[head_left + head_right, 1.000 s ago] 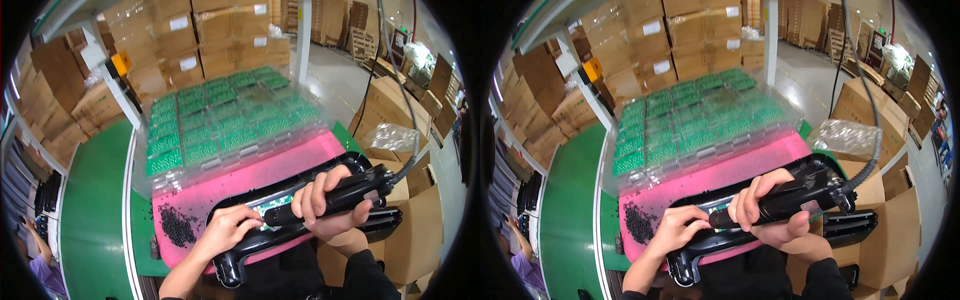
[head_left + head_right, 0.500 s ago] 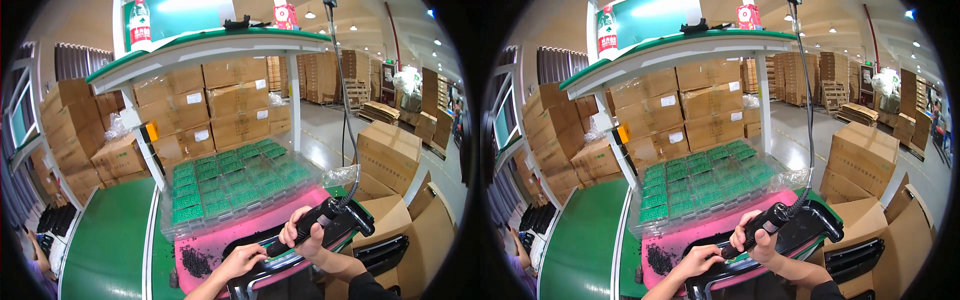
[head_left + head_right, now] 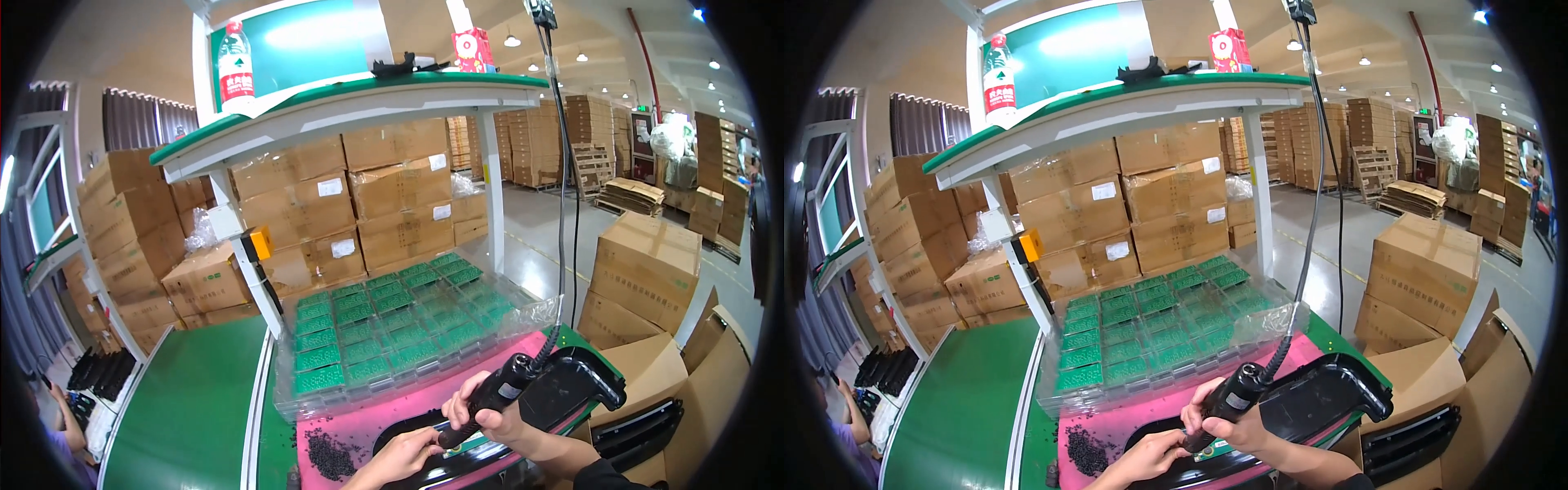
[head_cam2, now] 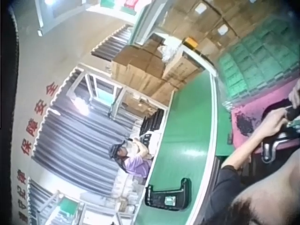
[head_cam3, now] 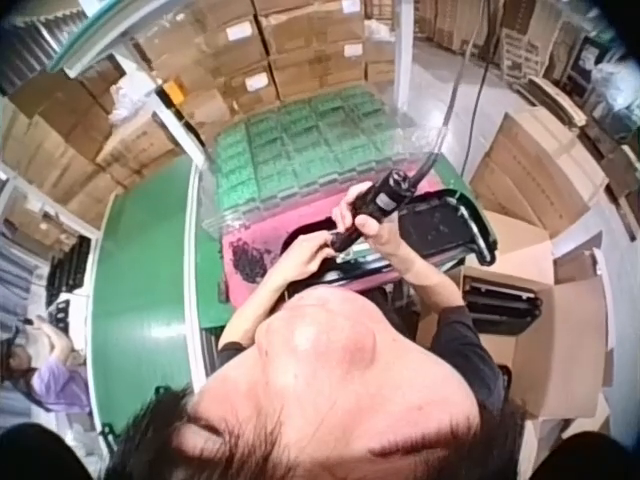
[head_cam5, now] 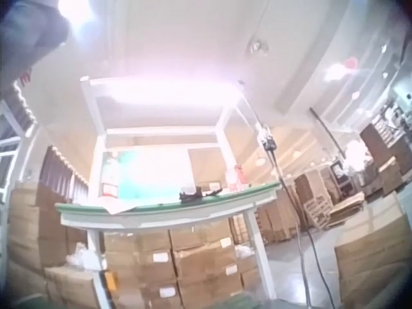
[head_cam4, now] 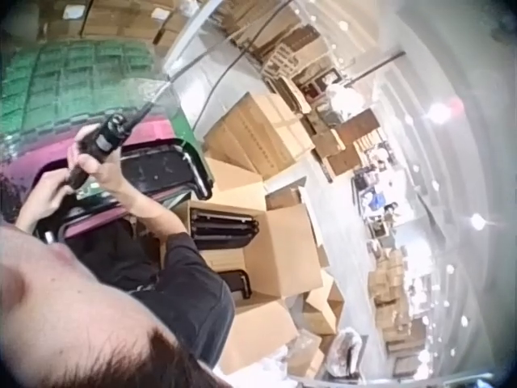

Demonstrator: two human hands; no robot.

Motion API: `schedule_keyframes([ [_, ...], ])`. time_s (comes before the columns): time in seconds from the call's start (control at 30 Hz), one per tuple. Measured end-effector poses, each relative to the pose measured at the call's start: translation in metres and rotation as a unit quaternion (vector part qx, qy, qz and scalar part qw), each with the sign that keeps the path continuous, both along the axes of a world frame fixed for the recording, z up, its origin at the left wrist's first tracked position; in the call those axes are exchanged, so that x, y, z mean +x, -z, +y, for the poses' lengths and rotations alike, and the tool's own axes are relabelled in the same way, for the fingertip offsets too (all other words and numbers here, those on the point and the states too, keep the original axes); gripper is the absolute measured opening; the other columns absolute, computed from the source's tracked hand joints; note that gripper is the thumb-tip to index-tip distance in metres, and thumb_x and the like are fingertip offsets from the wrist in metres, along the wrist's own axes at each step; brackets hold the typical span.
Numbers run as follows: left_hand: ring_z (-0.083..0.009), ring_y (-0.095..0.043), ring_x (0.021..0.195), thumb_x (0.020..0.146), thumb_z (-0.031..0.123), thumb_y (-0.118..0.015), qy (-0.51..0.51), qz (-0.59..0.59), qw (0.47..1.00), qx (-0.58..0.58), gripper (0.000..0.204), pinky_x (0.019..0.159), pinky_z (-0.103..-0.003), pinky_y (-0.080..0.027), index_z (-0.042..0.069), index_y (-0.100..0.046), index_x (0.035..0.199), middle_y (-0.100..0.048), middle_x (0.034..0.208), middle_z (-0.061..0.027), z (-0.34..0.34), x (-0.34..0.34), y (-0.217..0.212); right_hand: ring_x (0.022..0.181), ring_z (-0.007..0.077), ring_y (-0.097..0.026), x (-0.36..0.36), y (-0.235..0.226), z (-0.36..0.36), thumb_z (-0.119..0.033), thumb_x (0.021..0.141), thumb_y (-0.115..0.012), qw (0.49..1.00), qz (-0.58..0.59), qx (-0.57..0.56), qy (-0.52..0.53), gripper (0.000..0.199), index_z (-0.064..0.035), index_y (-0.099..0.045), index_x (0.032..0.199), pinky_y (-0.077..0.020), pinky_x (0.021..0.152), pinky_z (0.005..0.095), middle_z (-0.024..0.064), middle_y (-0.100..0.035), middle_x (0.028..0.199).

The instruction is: The recorder is assembling electronic circuit boards into black plastic housings using an electric screwdriver and placing the finished parts into a cardboard box.

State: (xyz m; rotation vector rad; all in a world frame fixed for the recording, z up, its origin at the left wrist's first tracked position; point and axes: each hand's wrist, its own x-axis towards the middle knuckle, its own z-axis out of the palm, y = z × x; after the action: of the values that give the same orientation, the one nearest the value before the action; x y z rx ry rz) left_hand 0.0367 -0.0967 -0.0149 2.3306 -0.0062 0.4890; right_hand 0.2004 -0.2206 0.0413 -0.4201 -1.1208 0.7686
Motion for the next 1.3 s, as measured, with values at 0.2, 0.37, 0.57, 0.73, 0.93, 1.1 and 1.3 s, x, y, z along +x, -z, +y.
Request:
schedule_keyframes([
  [0.2,-0.0351,-0.065,0.078,0.089,0.012,-0.07,0.013,-0.012,1.0,-0.004,0.018,0.068,-0.04,-0.052,0.002,-0.06,0.1,-0.064,0.09,-0.0165,-0.002,0.0,-0.004,0.054,0.0176,-0.054,-0.003,0.002,-0.006,-0.038,0.088,-0.074,0.997,0.077,0.01,-0.02,0.046,-0.0032,-0.052,0.11,-0.0474,0.056,0.0356,0.0054,-0.053,0.065],
  [0.37,-0.0168,-0.061,0.074,0.076,0.013,-0.084,-0.068,0.018,0.996,-0.051,0.045,0.066,-0.032,-0.051,0.005,-0.061,0.113,-0.064,0.096,-0.007,-0.006,0.006,-0.022,0.046,0.0138,-0.047,0.018,-0.025,-0.02,-0.048,0.091,-0.068,0.992,0.009,0.0,0.124,0.049,-0.0064,-0.046,0.102,-0.0422,0.049,0.0304,0.0001,-0.047,0.059],
  [0.57,-0.0201,-0.056,0.072,0.071,0.021,-0.088,-0.096,0.084,0.992,0.02,0.067,0.07,-0.033,-0.051,0.005,-0.055,0.127,-0.059,0.116,-0.0095,-0.006,0.013,-0.017,0.046,0.0099,-0.043,0.055,-0.028,-0.034,-0.053,0.094,-0.058,0.977,-0.066,-0.023,0.203,0.048,-0.0076,-0.045,0.105,-0.0405,0.054,0.0273,-0.0024,-0.046,0.062],
  [0.73,-0.0382,-0.062,0.111,0.073,0.028,-0.085,-0.115,0.168,0.978,0.039,0.072,0.088,-0.047,-0.055,0.002,-0.051,0.131,-0.054,0.13,-0.0138,-0.01,0.011,-0.021,0.046,0.0111,-0.043,0.055,-0.013,-0.028,-0.047,0.095,-0.057,0.971,-0.074,-0.097,0.207,0.042,-0.0065,-0.048,0.103,-0.0385,0.051,0.0278,0.0001,-0.048,0.062],
  [0.93,-0.0258,-0.061,0.083,0.068,0.024,-0.088,-0.126,0.16,0.978,0.04,0.078,0.077,-0.037,-0.054,0.003,-0.052,0.134,-0.055,0.127,-0.0106,-0.01,0.011,-0.013,0.047,0.0117,-0.045,0.059,0.005,-0.013,-0.042,0.094,-0.061,0.967,-0.108,-0.109,0.203,0.039,-0.0058,-0.05,0.105,-0.0392,0.05,0.0275,0.002,-0.05,0.062],
  [1.1,-0.0367,-0.062,0.109,0.072,0.029,-0.085,-0.118,0.169,0.977,0.054,0.073,0.088,-0.044,-0.052,0.003,-0.053,0.133,-0.052,0.131,-0.0129,-0.009,0.013,-0.015,0.046,0.0119,-0.045,0.062,0.01,-0.002,-0.038,0.094,-0.062,0.964,-0.121,-0.113,0.21,0.036,-0.0042,-0.051,0.104,-0.0392,0.048,0.0282,0.0033,-0.05,0.061],
  [1.3,-0.0362,-0.064,0.105,0.078,0.026,-0.079,-0.104,0.163,0.978,0.078,0.06,0.083,-0.046,-0.056,0.0,-0.054,0.127,-0.051,0.126,-0.0129,-0.005,0.013,-0.013,0.046,0.0119,-0.044,0.063,0.008,0.007,-0.039,0.095,-0.06,0.96,-0.124,-0.132,0.212,0.039,-0.0015,-0.051,0.103,-0.0397,0.048,0.0282,0.0041,-0.05,0.062],
])
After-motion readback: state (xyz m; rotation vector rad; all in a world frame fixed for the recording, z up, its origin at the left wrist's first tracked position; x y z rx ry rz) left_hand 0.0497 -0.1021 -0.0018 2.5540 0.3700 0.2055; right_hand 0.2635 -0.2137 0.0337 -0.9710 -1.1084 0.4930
